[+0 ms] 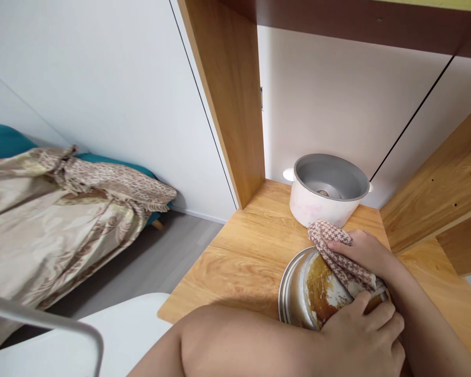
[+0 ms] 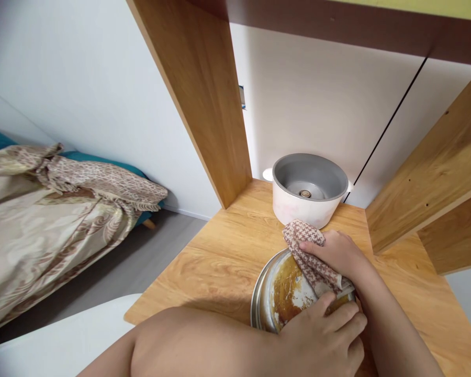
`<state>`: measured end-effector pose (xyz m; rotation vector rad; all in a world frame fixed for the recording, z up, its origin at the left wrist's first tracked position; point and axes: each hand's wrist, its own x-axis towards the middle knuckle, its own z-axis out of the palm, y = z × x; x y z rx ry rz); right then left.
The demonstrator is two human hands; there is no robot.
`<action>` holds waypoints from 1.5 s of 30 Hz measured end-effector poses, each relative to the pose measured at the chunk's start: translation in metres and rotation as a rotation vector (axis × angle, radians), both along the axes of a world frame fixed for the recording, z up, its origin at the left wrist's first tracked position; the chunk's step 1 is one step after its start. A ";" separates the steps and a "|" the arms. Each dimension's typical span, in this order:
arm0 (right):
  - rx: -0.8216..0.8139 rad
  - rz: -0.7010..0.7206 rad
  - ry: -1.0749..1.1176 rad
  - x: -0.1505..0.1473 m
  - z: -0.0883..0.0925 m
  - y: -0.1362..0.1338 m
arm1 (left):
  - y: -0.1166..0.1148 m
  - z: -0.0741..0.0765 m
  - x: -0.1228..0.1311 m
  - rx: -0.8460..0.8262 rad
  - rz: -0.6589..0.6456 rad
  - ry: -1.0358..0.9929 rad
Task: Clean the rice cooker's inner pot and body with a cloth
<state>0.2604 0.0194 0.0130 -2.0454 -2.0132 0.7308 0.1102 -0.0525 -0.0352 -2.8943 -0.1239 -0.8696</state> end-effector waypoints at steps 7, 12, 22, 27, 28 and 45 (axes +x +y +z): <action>-0.022 0.016 0.041 0.001 0.001 0.000 | 0.000 0.000 0.001 0.003 0.006 0.001; 0.003 -0.073 -0.135 -0.004 0.004 -0.002 | -0.001 0.000 0.001 -0.014 0.004 0.000; -0.008 -0.056 -0.148 -0.006 0.005 -0.001 | 0.000 0.000 0.001 -0.015 0.017 0.011; -0.020 -0.143 -0.229 -0.010 0.005 -0.003 | -0.001 0.001 0.003 -0.016 0.012 -0.007; -0.026 -0.129 -0.211 -0.010 0.005 -0.003 | -0.002 0.001 0.003 -0.012 0.014 -0.010; 0.006 0.049 -0.022 -0.001 0.000 -0.001 | -0.002 0.005 0.004 -0.023 0.024 0.009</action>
